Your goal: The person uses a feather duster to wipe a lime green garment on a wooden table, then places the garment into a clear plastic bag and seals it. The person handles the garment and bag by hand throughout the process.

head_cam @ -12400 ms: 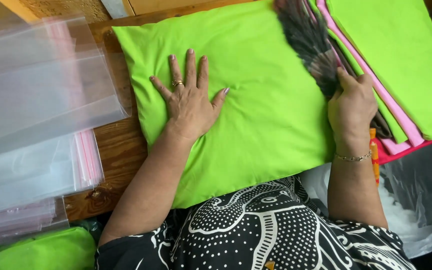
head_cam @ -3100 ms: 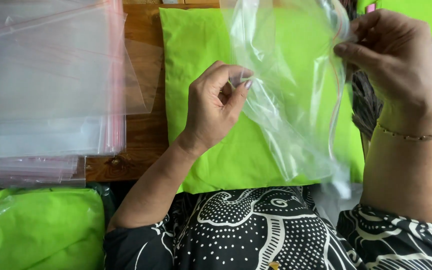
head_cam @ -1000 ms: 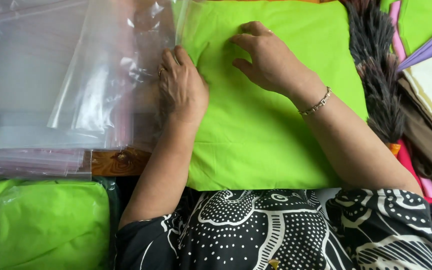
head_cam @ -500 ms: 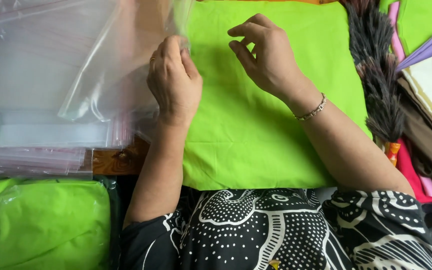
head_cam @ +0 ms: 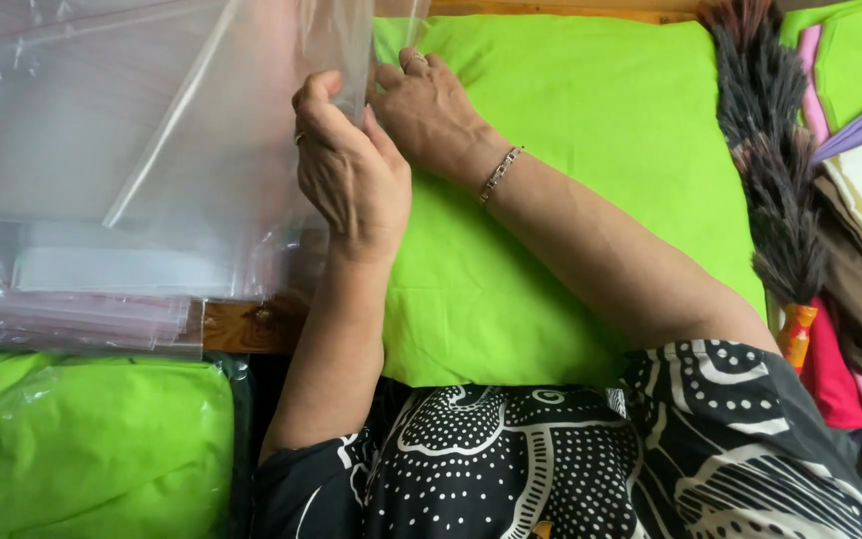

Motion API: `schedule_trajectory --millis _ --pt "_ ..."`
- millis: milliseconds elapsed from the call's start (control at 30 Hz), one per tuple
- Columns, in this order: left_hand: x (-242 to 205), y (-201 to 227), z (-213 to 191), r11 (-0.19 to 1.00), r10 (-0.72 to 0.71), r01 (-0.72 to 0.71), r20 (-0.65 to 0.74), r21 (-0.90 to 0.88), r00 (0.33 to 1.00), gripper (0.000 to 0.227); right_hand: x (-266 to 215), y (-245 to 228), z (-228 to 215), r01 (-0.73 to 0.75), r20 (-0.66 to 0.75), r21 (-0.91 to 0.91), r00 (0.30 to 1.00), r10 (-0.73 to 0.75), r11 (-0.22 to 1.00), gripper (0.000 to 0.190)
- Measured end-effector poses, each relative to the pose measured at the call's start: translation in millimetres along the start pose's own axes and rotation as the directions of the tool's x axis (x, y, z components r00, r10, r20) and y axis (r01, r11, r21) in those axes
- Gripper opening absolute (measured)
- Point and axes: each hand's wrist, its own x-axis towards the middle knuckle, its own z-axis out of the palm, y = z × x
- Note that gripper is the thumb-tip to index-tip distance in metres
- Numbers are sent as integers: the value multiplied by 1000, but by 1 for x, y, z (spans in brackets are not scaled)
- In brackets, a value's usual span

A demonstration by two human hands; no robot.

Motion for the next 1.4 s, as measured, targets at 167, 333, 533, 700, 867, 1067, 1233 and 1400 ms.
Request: schedule_trajectory --millis 167,333,533,700,867,1067,1233,1400 --pt "6 1 -6 978 184 -183 4 97 983 14 -1 8 2 -18 -221 237 973 72 971 29" --pt "7 -8 -12 974 78 -88 58 209 995 31 -34 33 -45 101 -532 115 846 -24 988 12" --pt "23 -13 -25 986 86 -105 136 132 987 44 -133 74 -122 99 -303 161 952 -47 982 31" --pt "52 7 -57 974 218 -210 99 -86 971 27 -193 118 -103 -190 -309 32 932 190 981 36" --pt "74 2 -62 945 327 -323 166 -50 930 47 -205 126 -90 -173 -338 97 921 196 980 51" --pt "53 53 -33 946 -125 -45 491 321 862 77 -197 113 -68 -162 -370 599 813 450 784 38" --pt "-1 80 29 951 186 -306 715 41 674 66 -182 91 -69 -573 138 724 667 733 384 61" --pt "-23 105 33 955 253 -264 843 -138 475 78 -180 105 -38 -559 17 679 661 750 476 61"
